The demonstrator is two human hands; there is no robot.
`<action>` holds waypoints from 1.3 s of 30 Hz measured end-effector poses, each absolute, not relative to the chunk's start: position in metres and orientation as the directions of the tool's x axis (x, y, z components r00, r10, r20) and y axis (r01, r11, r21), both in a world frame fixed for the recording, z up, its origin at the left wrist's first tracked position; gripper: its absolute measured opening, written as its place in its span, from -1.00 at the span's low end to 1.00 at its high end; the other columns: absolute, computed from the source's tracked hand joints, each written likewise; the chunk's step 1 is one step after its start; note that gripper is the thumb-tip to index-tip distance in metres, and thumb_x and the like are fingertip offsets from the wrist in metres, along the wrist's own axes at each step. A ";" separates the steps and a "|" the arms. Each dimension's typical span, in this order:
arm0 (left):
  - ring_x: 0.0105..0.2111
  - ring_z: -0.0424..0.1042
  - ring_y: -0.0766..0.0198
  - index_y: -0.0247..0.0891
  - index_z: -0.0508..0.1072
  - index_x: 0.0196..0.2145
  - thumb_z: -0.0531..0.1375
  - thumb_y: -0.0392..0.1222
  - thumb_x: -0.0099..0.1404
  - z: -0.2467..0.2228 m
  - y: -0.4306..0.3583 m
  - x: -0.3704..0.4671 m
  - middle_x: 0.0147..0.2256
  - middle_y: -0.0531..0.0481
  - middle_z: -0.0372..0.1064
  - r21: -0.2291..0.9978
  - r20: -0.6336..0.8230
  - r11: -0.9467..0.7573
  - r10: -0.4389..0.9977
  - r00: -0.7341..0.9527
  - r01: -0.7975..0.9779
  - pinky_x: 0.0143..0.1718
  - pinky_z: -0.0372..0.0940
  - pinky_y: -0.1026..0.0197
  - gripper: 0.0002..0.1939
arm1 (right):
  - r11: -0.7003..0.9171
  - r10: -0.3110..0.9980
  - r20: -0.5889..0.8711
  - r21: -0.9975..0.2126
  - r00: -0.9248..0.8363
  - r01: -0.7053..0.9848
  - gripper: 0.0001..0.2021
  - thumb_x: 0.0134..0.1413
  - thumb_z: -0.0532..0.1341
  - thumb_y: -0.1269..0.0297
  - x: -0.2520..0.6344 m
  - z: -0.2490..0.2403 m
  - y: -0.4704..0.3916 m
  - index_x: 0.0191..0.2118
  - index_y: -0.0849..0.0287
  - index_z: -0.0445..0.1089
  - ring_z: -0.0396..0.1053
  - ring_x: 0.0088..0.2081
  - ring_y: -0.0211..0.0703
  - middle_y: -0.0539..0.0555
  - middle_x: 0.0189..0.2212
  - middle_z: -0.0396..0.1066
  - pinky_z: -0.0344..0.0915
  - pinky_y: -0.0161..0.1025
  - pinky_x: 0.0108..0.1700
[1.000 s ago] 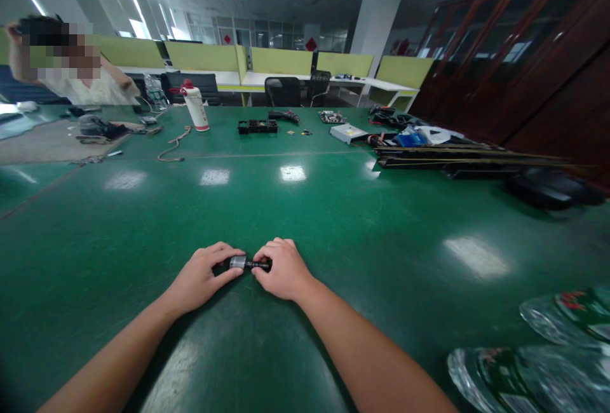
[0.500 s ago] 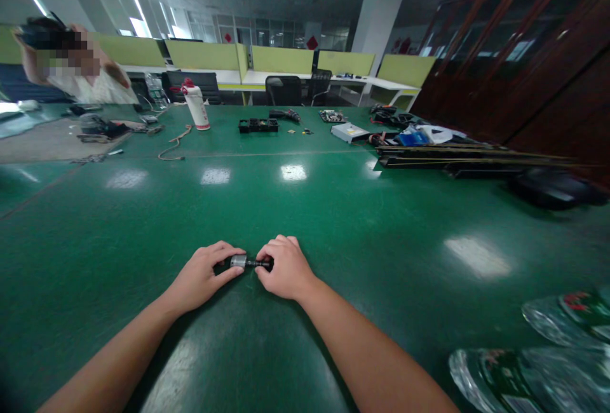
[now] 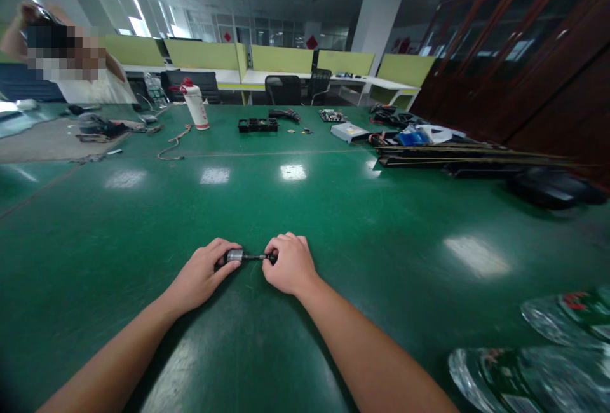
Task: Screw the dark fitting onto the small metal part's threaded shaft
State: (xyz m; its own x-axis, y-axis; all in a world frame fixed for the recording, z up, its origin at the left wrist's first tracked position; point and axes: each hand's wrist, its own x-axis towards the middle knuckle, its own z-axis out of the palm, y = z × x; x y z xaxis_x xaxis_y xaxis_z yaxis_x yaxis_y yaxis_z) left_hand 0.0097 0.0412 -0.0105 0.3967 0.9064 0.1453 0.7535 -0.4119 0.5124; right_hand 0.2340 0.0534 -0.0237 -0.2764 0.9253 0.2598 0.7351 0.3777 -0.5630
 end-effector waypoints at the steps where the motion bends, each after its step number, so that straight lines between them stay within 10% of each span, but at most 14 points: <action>1: -0.25 0.38 0.19 -0.16 0.45 -0.02 0.10 -0.05 0.41 -0.011 0.041 0.009 -0.16 -0.05 0.41 0.517 0.150 -0.410 0.908 0.392 0.752 -0.14 0.25 0.12 -0.72 | 0.360 0.932 0.257 -0.560 -0.256 0.747 -0.93 -0.09 0.30 0.39 0.234 -0.023 0.054 -0.42 0.11 0.42 0.31 -0.28 -0.12 -0.01 -0.43 0.44 0.09 -0.15 -0.17; 39: -0.24 0.45 0.19 -0.15 0.54 -0.05 0.17 -0.03 0.35 -0.006 0.043 0.009 -0.18 -0.04 0.52 0.561 0.148 -0.428 0.894 0.423 0.708 -0.18 0.30 0.18 -0.71 | 0.501 0.858 0.293 -0.655 -0.421 0.566 -0.82 -0.01 0.31 0.47 0.229 -0.029 0.053 -0.24 0.11 0.50 0.38 -0.25 -0.16 0.00 -0.33 0.51 0.18 -0.16 -0.07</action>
State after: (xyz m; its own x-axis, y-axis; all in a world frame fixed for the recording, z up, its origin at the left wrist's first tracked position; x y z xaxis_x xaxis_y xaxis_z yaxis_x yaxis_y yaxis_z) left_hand 0.0088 0.0430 -0.0057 0.4232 0.8938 0.1483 0.7083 -0.4284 0.5611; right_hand 0.2294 0.0534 -0.0290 -0.4212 0.8583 0.2931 0.5658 0.5012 -0.6547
